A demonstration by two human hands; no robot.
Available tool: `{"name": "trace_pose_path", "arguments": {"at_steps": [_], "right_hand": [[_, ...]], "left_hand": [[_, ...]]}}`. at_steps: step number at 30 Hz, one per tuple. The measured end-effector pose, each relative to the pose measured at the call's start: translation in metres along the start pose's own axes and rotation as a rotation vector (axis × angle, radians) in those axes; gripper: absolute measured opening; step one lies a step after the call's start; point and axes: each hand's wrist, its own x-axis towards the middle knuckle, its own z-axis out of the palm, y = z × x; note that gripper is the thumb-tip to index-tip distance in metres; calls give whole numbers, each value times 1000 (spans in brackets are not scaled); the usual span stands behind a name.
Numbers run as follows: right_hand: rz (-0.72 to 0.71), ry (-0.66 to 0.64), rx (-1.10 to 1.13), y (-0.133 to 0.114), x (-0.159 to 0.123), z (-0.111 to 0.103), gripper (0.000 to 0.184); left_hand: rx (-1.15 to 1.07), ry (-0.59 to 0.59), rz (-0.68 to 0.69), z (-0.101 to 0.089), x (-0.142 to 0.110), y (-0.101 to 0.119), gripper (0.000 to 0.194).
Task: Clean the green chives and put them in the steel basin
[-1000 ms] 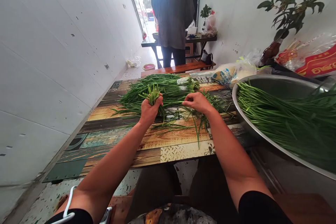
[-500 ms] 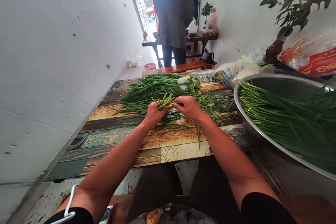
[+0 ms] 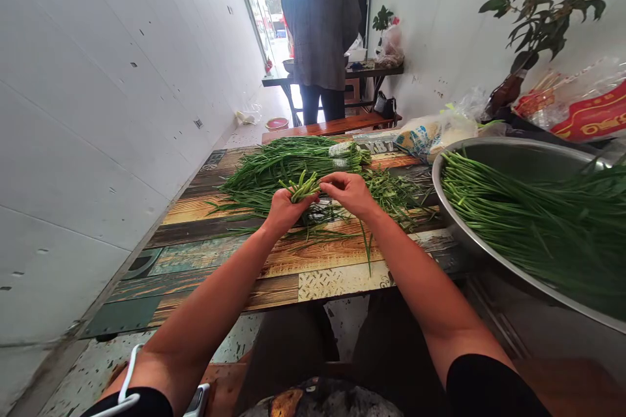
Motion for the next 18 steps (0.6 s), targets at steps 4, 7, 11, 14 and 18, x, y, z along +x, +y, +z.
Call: {"name": "trace_pose_path", "arguments": {"at_steps": [4, 7, 11, 14, 18], "right_hand": [[71, 74, -12, 0, 0, 1, 35], [89, 107, -42, -1, 0, 2, 36], [115, 184, -58, -3, 1, -1, 37], [137, 330, -69, 0, 7, -15, 39], [167, 384, -479, 10, 13, -38, 35]], "left_hand": [[-37, -6, 17, 0, -1, 4, 23], [-29, -2, 17, 0, -1, 4, 20], [19, 9, 31, 0, 0, 0, 17], [28, 34, 30, 0, 1, -2, 18], [-56, 111, 9, 1, 1, -3, 25]]}}
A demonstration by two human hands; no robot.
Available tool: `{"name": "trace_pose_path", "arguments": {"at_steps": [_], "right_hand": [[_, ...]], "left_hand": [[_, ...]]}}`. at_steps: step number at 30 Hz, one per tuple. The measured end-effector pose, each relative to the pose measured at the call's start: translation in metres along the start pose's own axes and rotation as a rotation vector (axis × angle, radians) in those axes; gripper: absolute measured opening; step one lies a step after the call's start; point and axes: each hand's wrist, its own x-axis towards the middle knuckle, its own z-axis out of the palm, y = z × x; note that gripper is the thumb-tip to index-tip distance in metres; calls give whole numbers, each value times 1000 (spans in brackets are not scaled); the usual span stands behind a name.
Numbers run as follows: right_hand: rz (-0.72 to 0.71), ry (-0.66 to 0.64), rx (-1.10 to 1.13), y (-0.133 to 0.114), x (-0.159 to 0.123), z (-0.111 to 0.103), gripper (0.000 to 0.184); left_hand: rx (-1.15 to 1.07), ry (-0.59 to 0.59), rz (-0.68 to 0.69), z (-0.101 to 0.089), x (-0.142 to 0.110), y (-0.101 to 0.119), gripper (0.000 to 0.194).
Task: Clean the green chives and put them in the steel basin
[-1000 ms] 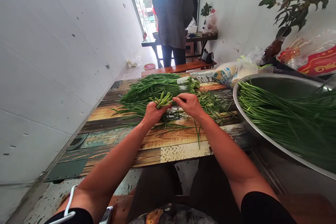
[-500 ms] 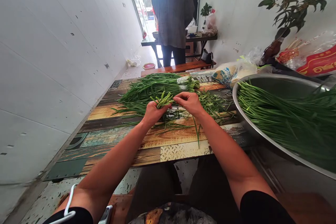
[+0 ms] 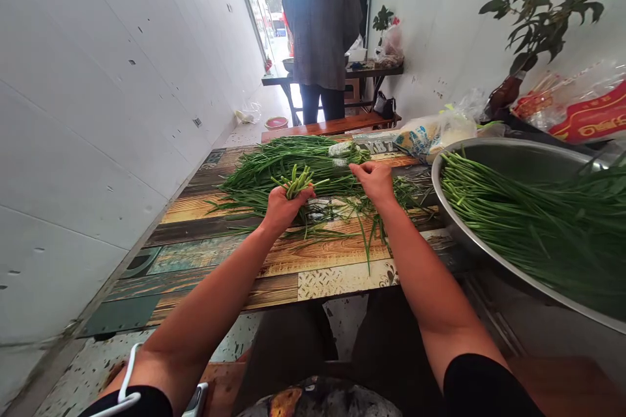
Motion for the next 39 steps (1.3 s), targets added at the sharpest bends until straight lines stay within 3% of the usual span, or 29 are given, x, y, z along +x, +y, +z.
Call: {"name": "trace_pose_path", "arguments": {"at_steps": [3, 5, 7, 10, 13, 15, 19, 23, 26, 30, 34, 39], "right_hand": [[-55, -171, -534, 8, 0, 0, 16], [-87, -255, -791, 11, -4, 2, 18], [-111, -280, -912, 11, -7, 4, 23], [-156, -250, -860, 10, -7, 2, 22], [-213, -254, -634, 6, -2, -2, 22], [-180, -286, -551, 5, 1, -4, 25], [-60, -301, -752, 11, 4, -7, 25], [-68, -434, -889, 16, 3, -7, 23], [-110, -417, -909, 15, 3, -8, 22], [-233, -282, -727, 12, 5, -11, 18], [-344, -178, -347, 7, 6, -13, 17], [-167, -227, 149, 1, 3, -11, 28]], "left_hand": [[-50, 11, -15, 1, 1, -2, 29], [-49, 26, -13, 2, 1, -3, 29], [-45, 43, 2, 2, 1, -5, 28], [-70, 57, 31, 3, 2, -6, 28], [-86, 69, 51, 3, 2, -5, 31], [-81, 64, 47, 2, 1, -3, 31], [-71, 41, 32, 2, 0, 1, 33], [-78, 65, 24, 3, 0, 1, 32], [-90, 71, 16, 3, 1, 0, 30], [-79, 79, 25, 3, 1, 0, 29], [-80, 95, 47, 4, 1, -3, 28], [-43, 88, 68, 4, 1, -8, 29]]}}
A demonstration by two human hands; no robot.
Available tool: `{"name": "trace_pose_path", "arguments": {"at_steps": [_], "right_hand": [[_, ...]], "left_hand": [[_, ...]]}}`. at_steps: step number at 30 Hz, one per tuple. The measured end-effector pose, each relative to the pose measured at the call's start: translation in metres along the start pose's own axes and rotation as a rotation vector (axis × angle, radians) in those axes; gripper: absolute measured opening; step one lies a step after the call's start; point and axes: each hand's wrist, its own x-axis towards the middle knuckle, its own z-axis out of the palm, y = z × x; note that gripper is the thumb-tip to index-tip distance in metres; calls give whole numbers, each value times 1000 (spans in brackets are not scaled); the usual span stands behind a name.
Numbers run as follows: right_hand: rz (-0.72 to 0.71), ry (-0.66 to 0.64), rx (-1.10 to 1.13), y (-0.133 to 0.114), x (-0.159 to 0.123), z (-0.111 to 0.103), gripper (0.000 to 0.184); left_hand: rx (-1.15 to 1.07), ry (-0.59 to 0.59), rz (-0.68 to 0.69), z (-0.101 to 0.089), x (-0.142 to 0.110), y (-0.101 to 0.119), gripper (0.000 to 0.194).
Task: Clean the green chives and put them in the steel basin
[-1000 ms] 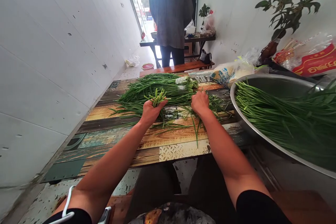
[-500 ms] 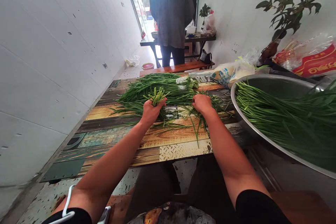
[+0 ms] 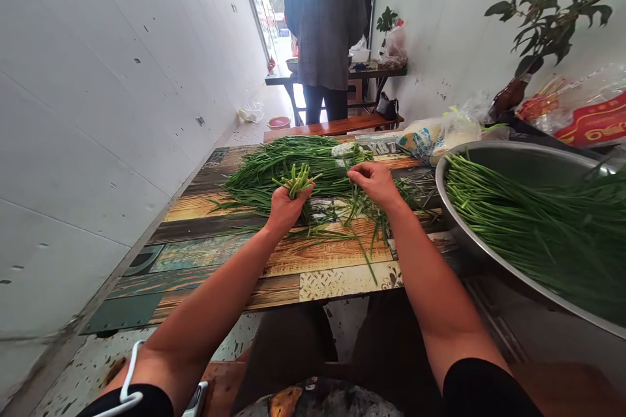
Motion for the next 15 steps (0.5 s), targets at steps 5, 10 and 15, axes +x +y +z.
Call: {"name": "trace_pose_path", "arguments": {"at_steps": [5, 10, 15], "right_hand": [[101, -32, 148, -1, -1, 2, 35], [127, 233, -466, 2, -1, -7, 26], [114, 464, -692, 13, 3, -25, 24]], "left_hand": [[-10, 3, -26, 0, 0, -2, 30], [-21, 12, -33, 0, 0, -1, 33], [-17, 23, -35, 0, 0, 1, 35]]}}
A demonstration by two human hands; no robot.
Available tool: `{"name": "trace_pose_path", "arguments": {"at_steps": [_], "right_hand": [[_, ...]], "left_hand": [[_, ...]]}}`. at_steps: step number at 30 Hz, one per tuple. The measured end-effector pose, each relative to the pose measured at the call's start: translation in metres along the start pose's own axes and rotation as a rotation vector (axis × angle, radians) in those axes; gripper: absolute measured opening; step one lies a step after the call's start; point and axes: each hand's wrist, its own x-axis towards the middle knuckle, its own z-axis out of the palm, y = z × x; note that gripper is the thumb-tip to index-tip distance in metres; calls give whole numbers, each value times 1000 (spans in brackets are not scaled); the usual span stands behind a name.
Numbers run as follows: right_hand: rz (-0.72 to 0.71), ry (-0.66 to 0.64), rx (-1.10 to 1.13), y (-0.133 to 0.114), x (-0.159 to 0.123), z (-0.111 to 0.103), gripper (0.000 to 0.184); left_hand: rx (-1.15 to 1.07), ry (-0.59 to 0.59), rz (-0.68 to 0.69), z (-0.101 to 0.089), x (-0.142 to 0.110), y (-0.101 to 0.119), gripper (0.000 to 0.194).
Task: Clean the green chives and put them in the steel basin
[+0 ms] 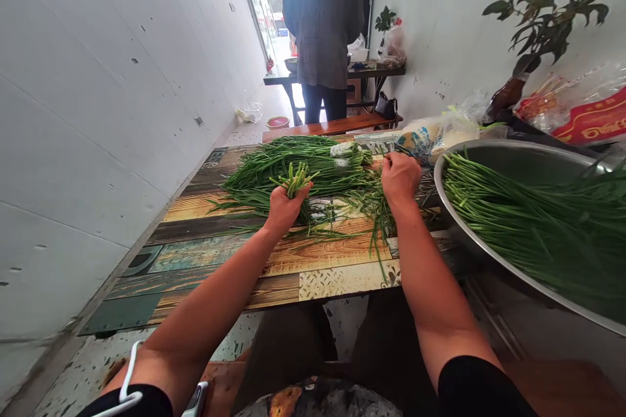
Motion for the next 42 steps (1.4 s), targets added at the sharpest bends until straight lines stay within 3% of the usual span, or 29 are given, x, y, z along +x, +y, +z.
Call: {"name": "trace_pose_path", "arguments": {"at_steps": [3, 7, 11, 15, 18, 20, 22, 24, 25, 27, 31, 34, 37, 42], "right_hand": [[112, 17, 300, 5, 6, 4, 18], [316, -130, 806, -2, 7, 8, 17], [329, -186, 934, -6, 4, 11, 18], [232, -40, 626, 4, 7, 11, 15], [135, 77, 264, 11, 10, 6, 27], [80, -43, 81, 11, 8, 3, 33], [6, -301, -80, 8, 2, 2, 42], [-94, -540, -213, 7, -4, 4, 65], [-132, -611, -263, 8, -7, 5, 77], [-137, -624, -335, 13, -9, 8, 83], [-29, -483, -339, 22, -3, 10, 70], [-140, -480, -165, 19, -1, 14, 49], [-184, -388, -156, 12, -4, 23, 24], [-150, -346, -207, 9, -10, 32, 20]], "left_hand": [[2, 6, 3, 0, 0, 1, 33], [5, 4, 20, 0, 0, 2, 28], [20, 1, 19, 0, 0, 2, 27], [48, -4, 43, -1, 0, 3, 25], [42, -6, 52, -1, -1, 5, 23], [39, -9, 51, 0, -1, 6, 23], [44, -7, 48, 0, -1, 6, 23], [47, -7, 40, 0, -1, 5, 25], [42, -8, 34, 1, -1, 5, 27], [28, -5, 21, 1, 0, 4, 31], [16, -7, 11, 1, 0, 4, 35], [22, -6, 22, 0, -1, 6, 35], [27, 2, 38, 0, 0, 5, 33], [-13, -11, 31, 0, 0, -2, 31]]}}
